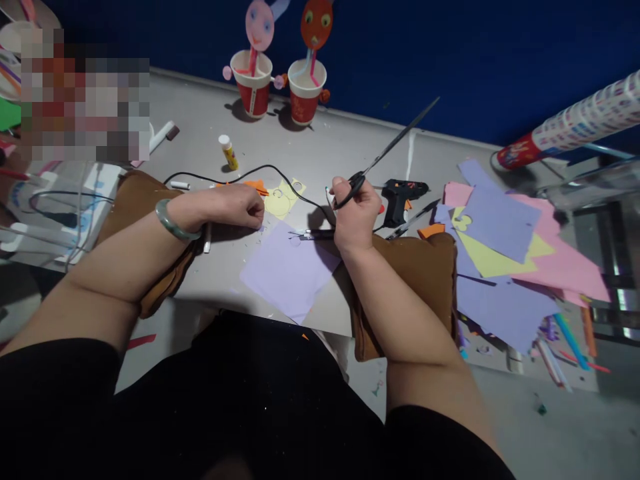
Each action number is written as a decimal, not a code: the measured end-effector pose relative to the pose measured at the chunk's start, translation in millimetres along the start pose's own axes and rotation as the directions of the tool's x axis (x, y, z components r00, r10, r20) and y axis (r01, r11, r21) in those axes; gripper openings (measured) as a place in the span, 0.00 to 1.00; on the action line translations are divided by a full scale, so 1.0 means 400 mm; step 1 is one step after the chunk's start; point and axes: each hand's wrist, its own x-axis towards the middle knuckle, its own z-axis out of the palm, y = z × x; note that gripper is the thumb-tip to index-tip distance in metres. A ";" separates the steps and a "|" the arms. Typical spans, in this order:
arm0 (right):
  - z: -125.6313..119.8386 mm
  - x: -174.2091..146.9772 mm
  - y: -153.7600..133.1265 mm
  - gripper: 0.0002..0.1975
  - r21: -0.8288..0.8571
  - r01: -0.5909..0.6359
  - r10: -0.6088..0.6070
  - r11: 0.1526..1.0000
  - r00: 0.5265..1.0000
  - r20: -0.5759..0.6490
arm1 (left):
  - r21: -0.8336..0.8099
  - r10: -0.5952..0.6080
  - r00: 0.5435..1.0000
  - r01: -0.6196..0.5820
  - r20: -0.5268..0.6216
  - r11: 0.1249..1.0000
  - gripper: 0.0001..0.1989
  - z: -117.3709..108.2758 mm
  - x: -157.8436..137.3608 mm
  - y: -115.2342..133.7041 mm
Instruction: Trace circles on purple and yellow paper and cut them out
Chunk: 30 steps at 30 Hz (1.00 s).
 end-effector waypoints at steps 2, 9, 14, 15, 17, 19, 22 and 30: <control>0.002 0.001 0.001 0.19 -0.004 -0.021 0.021 1.000 1.000 0.010 | 0.005 -0.018 1.000 0.018 -0.007 1.000 0.11 0.000 -0.001 0.002; 0.005 -0.009 0.005 0.20 0.042 -0.009 0.007 0.999 0.999 0.046 | -0.083 -0.048 0.978 0.032 -0.203 0.996 0.24 -0.009 0.000 0.010; 0.011 -0.016 -0.006 0.20 0.081 -0.021 0.017 0.996 0.999 0.040 | -0.011 0.053 0.974 -0.056 -0.221 0.998 0.13 -0.011 0.000 0.016; 0.013 -0.018 -0.011 0.20 0.086 -0.021 0.019 0.996 0.999 0.029 | -0.004 0.083 0.968 -0.086 -0.236 0.996 0.10 -0.005 0.000 0.020; 0.019 -0.023 -0.018 0.19 0.090 -0.023 0.022 0.996 1.000 0.019 | 0.034 0.168 0.953 -0.165 -0.254 0.986 0.06 0.017 -0.001 0.033; 0.024 -0.027 -0.023 0.19 0.082 -0.026 0.024 0.996 0.999 0.022 | 0.123 0.285 0.928 -0.262 -0.241 0.957 0.07 0.052 -0.005 0.051; 0.029 -0.034 -0.024 0.18 0.079 -0.054 0.051 0.995 0.998 0.042 | 0.294 0.421 0.888 -0.359 -0.184 0.886 0.11 0.112 -0.012 0.079; 0.029 -0.045 -0.029 0.19 0.097 -0.083 0.075 0.992 0.994 0.083 | 0.548 0.493 0.861 -0.355 -0.123 0.758 0.14 0.178 0.004 0.095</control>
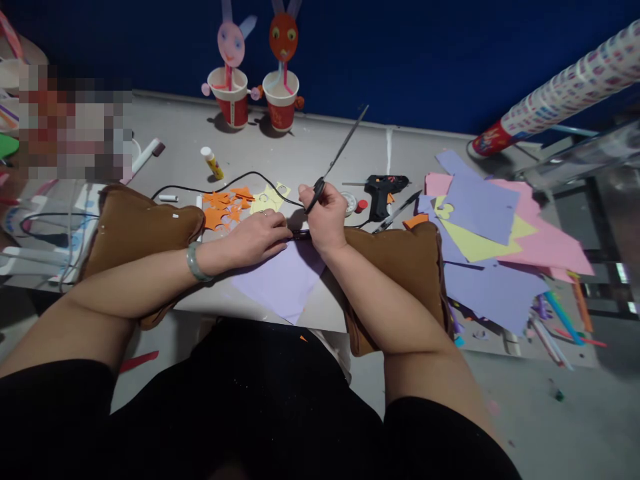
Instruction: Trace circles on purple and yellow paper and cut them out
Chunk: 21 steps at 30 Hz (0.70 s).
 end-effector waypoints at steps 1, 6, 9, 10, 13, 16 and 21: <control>0.000 -0.001 -0.002 0.19 -0.005 -0.003 0.003 1.000 1.000 0.006 | 0.008 -0.007 1.000 0.007 0.009 1.000 0.14 0.001 0.001 -0.002; 0.001 -0.003 -0.007 0.21 -0.033 -0.005 0.005 0.999 1.000 0.018 | -0.008 -0.031 0.999 0.031 0.027 0.999 0.12 0.002 0.002 -0.008; 0.002 -0.004 -0.008 0.21 -0.049 -0.009 0.009 0.999 1.000 0.016 | -0.071 -0.053 0.998 0.055 0.031 0.996 0.12 0.003 0.001 -0.009; 0.002 -0.004 -0.008 0.21 -0.050 -0.012 0.013 0.999 1.000 0.015 | -0.093 -0.063 0.997 0.066 0.036 0.993 0.12 0.003 0.001 -0.009; 0.001 -0.005 -0.010 0.20 -0.037 -0.021 0.021 0.999 1.000 0.013 | -0.138 -0.077 0.996 0.083 0.050 0.987 0.11 -0.002 0.000 -0.013; 0.001 -0.005 -0.010 0.21 -0.040 -0.025 0.026 0.999 1.000 0.015 | -0.166 -0.053 0.997 0.063 0.061 0.984 0.10 -0.009 -0.004 -0.019; 0.002 -0.008 -0.005 0.22 -0.049 -0.033 0.035 0.998 0.999 0.025 | -0.203 -0.080 0.996 0.085 0.034 0.976 0.10 -0.007 -0.009 -0.022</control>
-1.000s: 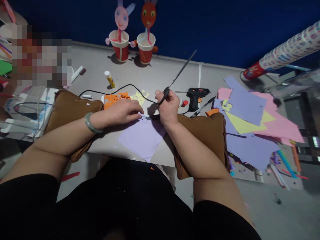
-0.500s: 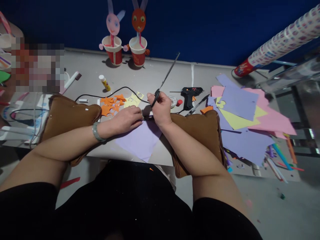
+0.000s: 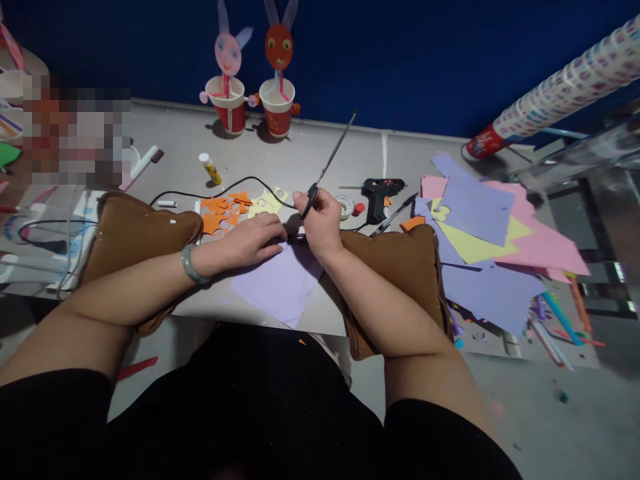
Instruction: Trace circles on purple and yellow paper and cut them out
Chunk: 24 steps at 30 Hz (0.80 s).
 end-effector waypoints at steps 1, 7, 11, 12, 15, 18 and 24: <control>0.001 -0.001 0.000 0.22 0.009 -0.001 0.001 1.000 1.000 0.002 | -0.001 -0.012 1.000 0.012 -0.010 1.000 0.10 0.003 0.000 0.001; 0.006 -0.003 -0.006 0.21 0.051 -0.010 0.010 0.999 1.000 0.011 | 0.016 -0.090 0.996 0.090 -0.002 0.996 0.09 0.017 0.006 0.009; 0.006 -0.004 -0.005 0.21 0.053 -0.020 0.019 0.998 1.000 0.006 | -0.010 -0.099 0.995 0.099 -0.016 0.995 0.08 0.020 0.007 0.008; 0.006 -0.004 -0.004 0.22 0.050 -0.024 0.024 0.998 1.000 0.006 | -0.022 -0.100 0.995 0.099 -0.020 0.995 0.08 0.020 0.007 0.008; 0.006 -0.005 -0.002 0.23 0.048 -0.035 0.034 0.998 0.999 0.012 | -0.056 -0.102 0.995 0.101 -0.022 0.993 0.07 0.022 0.007 0.005; 0.006 -0.005 -0.002 0.23 0.050 -0.034 0.033 0.998 0.999 0.016 | -0.073 -0.104 0.994 0.102 -0.026 0.992 0.08 0.023 0.008 0.003; 0.005 -0.006 -0.003 0.23 -0.004 -0.037 0.037 0.999 0.999 0.030 | -0.051 -0.100 0.993 0.096 -0.063 0.994 0.09 0.022 0.007 -0.003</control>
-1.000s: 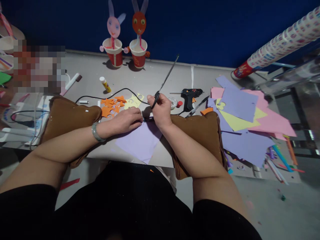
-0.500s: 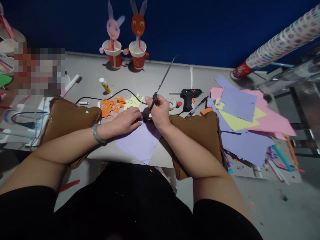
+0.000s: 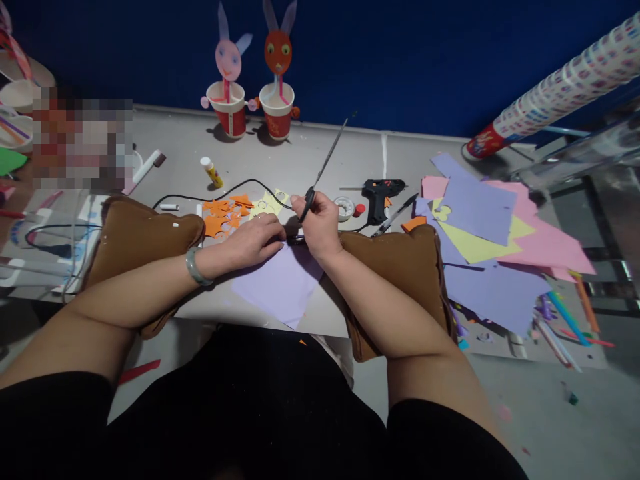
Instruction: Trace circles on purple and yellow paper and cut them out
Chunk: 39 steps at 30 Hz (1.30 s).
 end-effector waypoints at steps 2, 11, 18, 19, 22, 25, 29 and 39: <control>0.000 0.000 0.001 0.23 -0.007 0.007 -0.007 1.000 1.000 0.002 | 0.005 -0.002 1.000 0.002 0.011 1.000 0.09 0.000 0.001 0.000; 0.001 -0.001 0.000 0.23 0.056 0.005 -0.006 0.998 1.000 0.012 | -0.134 0.009 0.999 -0.015 -0.043 0.991 0.08 0.000 0.006 -0.001; -0.001 -0.012 -0.024 0.24 0.074 -0.063 0.057 0.995 0.996 0.074 | -0.546 -0.223 0.953 0.078 -0.205 0.834 0.04 -0.043 0.020 -0.026; -0.001 -0.015 -0.030 0.24 0.068 -0.072 0.065 0.995 0.993 0.096 | -0.568 -0.254 0.940 0.084 -0.228 0.819 0.04 -0.048 0.023 -0.030; 0.002 -0.024 -0.045 0.23 0.048 -0.068 0.060 0.997 0.986 0.153 | -0.594 -0.306 0.908 0.084 -0.285 0.800 0.04 -0.057 0.027 -0.037; 0.007 -0.029 -0.053 0.21 0.020 -0.059 0.054 0.998 0.983 0.177 | -0.598 -0.320 0.899 0.085 -0.298 0.797 0.03 -0.058 0.026 -0.033; 0.010 -0.031 -0.054 0.19 -0.011 -0.040 0.042 0.999 0.982 0.185 | -0.619 -0.333 0.900 0.094 -0.282 0.780 0.03 -0.059 0.022 -0.023; -0.003 -0.035 -0.049 0.17 0.008 -0.022 0.020 1.000 0.987 0.160 | -0.859 -0.423 0.897 0.115 -0.125 0.499 0.14 -0.068 0.022 -0.020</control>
